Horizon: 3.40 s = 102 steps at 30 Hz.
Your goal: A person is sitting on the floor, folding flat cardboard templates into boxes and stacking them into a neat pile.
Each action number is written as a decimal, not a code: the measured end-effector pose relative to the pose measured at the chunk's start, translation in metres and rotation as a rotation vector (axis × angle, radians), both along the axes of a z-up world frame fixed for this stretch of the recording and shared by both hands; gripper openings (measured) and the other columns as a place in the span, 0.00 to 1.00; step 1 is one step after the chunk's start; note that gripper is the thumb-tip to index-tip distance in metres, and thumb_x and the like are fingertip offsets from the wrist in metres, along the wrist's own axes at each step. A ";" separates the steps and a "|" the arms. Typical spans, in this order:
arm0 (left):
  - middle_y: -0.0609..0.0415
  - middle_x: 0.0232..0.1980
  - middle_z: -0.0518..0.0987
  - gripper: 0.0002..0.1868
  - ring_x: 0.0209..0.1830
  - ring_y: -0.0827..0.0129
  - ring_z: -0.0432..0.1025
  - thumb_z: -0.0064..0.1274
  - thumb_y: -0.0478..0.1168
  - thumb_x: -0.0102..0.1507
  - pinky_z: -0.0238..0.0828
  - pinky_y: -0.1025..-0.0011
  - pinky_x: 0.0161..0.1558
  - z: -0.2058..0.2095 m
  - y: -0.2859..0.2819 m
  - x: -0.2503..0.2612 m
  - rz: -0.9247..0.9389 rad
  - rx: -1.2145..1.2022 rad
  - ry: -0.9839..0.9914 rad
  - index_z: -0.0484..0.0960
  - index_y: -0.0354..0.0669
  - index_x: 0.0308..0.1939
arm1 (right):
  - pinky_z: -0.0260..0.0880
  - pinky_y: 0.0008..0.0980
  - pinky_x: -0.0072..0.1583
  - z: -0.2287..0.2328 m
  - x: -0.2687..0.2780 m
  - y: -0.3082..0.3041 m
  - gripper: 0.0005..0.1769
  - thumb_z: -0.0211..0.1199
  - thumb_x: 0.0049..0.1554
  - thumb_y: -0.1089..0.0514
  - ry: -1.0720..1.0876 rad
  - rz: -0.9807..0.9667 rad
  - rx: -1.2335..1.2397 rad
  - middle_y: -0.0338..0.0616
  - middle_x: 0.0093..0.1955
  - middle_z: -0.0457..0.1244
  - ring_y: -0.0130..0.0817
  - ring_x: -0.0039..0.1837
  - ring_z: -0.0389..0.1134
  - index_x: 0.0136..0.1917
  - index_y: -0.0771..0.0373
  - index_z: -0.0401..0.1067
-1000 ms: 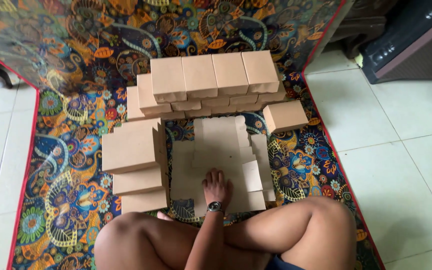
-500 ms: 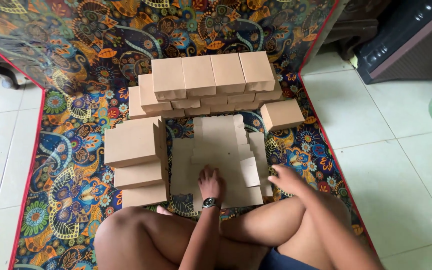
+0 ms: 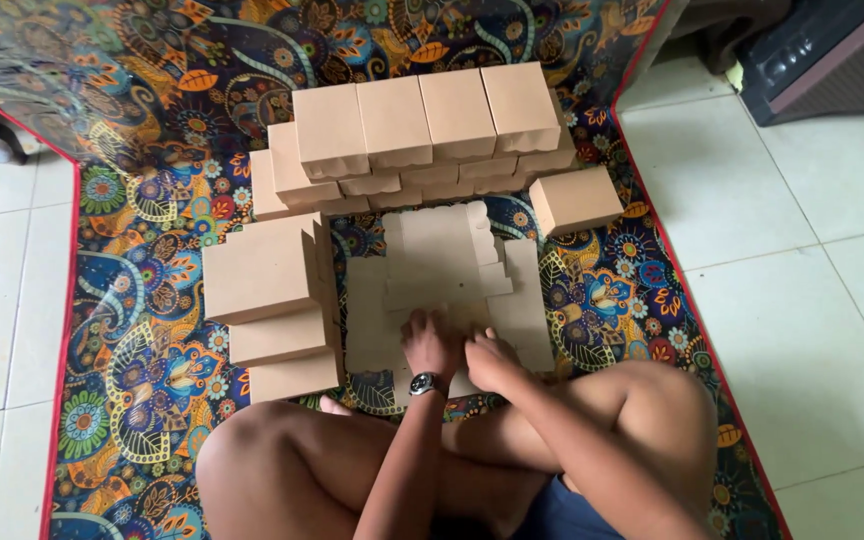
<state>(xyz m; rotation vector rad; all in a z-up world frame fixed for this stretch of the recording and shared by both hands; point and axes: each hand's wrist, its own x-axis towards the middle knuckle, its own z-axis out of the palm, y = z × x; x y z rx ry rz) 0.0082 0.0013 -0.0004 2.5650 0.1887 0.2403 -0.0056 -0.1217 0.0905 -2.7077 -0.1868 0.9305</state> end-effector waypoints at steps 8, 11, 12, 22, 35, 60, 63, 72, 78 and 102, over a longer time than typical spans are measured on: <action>0.49 0.62 0.69 0.27 0.57 0.49 0.64 0.58 0.53 0.56 0.67 0.54 0.48 -0.020 -0.011 -0.008 -0.080 0.351 -0.082 0.79 0.62 0.60 | 0.67 0.54 0.68 0.030 0.030 -0.032 0.31 0.46 0.59 0.68 0.039 -0.123 0.079 0.59 0.71 0.59 0.58 0.73 0.59 0.76 0.64 0.61; 0.49 0.67 0.68 0.24 0.60 0.50 0.62 0.52 0.54 0.62 0.66 0.53 0.50 -0.016 -0.018 -0.010 -0.091 0.410 0.030 0.76 0.65 0.63 | 0.68 0.53 0.68 0.034 0.039 -0.036 0.39 0.50 0.60 0.67 0.008 -0.100 -0.070 0.58 0.71 0.56 0.54 0.72 0.60 0.82 0.56 0.49; 0.49 0.67 0.68 0.24 0.60 0.50 0.62 0.52 0.54 0.62 0.66 0.53 0.50 -0.010 -0.018 -0.011 -0.094 0.409 0.032 0.76 0.65 0.63 | 0.68 0.53 0.68 0.026 0.040 -0.036 0.39 0.50 0.60 0.67 0.011 -0.102 -0.070 0.58 0.71 0.56 0.54 0.72 0.60 0.82 0.56 0.49; 0.53 0.72 0.59 0.25 0.67 0.51 0.55 0.40 0.53 0.69 0.61 0.57 0.57 0.014 -0.019 -0.008 -0.153 0.324 0.320 0.63 0.67 0.71 | 0.64 0.50 0.63 0.006 0.011 -0.035 0.31 0.48 0.60 0.64 -0.011 0.150 -0.338 0.56 0.66 0.59 0.52 0.68 0.61 0.76 0.50 0.60; 0.52 0.70 0.59 0.26 0.65 0.52 0.56 0.42 0.54 0.68 0.61 0.56 0.55 0.009 -0.012 -0.010 -0.169 0.277 0.241 0.65 0.66 0.71 | 0.73 0.57 0.57 -0.012 -0.031 -0.059 0.26 0.55 0.58 0.62 -0.013 -0.151 -0.098 0.60 0.62 0.56 0.61 0.63 0.66 0.70 0.53 0.63; 0.44 0.80 0.54 0.66 0.73 0.49 0.51 0.70 0.70 0.40 0.58 0.52 0.63 0.032 -0.006 -0.014 -0.298 0.315 0.411 0.60 0.53 0.78 | 0.64 0.54 0.70 0.008 -0.035 -0.053 0.30 0.41 0.59 0.69 0.170 -0.011 0.257 0.66 0.69 0.62 0.61 0.71 0.62 0.73 0.69 0.65; 0.43 0.80 0.54 0.67 0.72 0.48 0.51 0.70 0.72 0.39 0.58 0.50 0.63 0.036 -0.006 -0.018 -0.285 0.329 0.401 0.61 0.52 0.77 | 0.70 0.55 0.64 -0.002 -0.037 -0.058 0.24 0.48 0.58 0.62 0.047 -0.059 0.150 0.63 0.62 0.65 0.58 0.65 0.67 0.66 0.61 0.73; 0.47 0.80 0.53 0.68 0.71 0.53 0.51 0.70 0.70 0.40 0.60 0.54 0.59 0.061 -0.006 -0.016 -0.285 0.292 0.422 0.57 0.55 0.78 | 0.69 0.53 0.68 -0.016 -0.055 -0.032 0.25 0.43 0.61 0.60 0.016 -0.212 0.033 0.68 0.61 0.63 0.57 0.66 0.66 0.66 0.70 0.70; 0.49 0.80 0.53 0.66 0.72 0.55 0.50 0.71 0.69 0.40 0.59 0.53 0.61 0.058 -0.004 -0.016 -0.278 0.273 0.428 0.59 0.57 0.78 | 0.69 0.50 0.65 -0.097 -0.056 -0.063 0.22 0.50 0.59 0.56 0.030 0.158 -0.254 0.52 0.67 0.63 0.51 0.70 0.62 0.64 0.63 0.72; 0.50 0.79 0.52 0.65 0.71 0.55 0.51 0.70 0.69 0.41 0.59 0.54 0.61 0.047 -0.004 -0.015 -0.267 0.273 0.418 0.60 0.57 0.77 | 0.67 0.39 0.66 -0.017 -0.057 -0.040 0.20 0.46 0.61 0.53 0.130 0.085 -0.266 0.47 0.59 0.66 0.43 0.66 0.67 0.56 0.59 0.77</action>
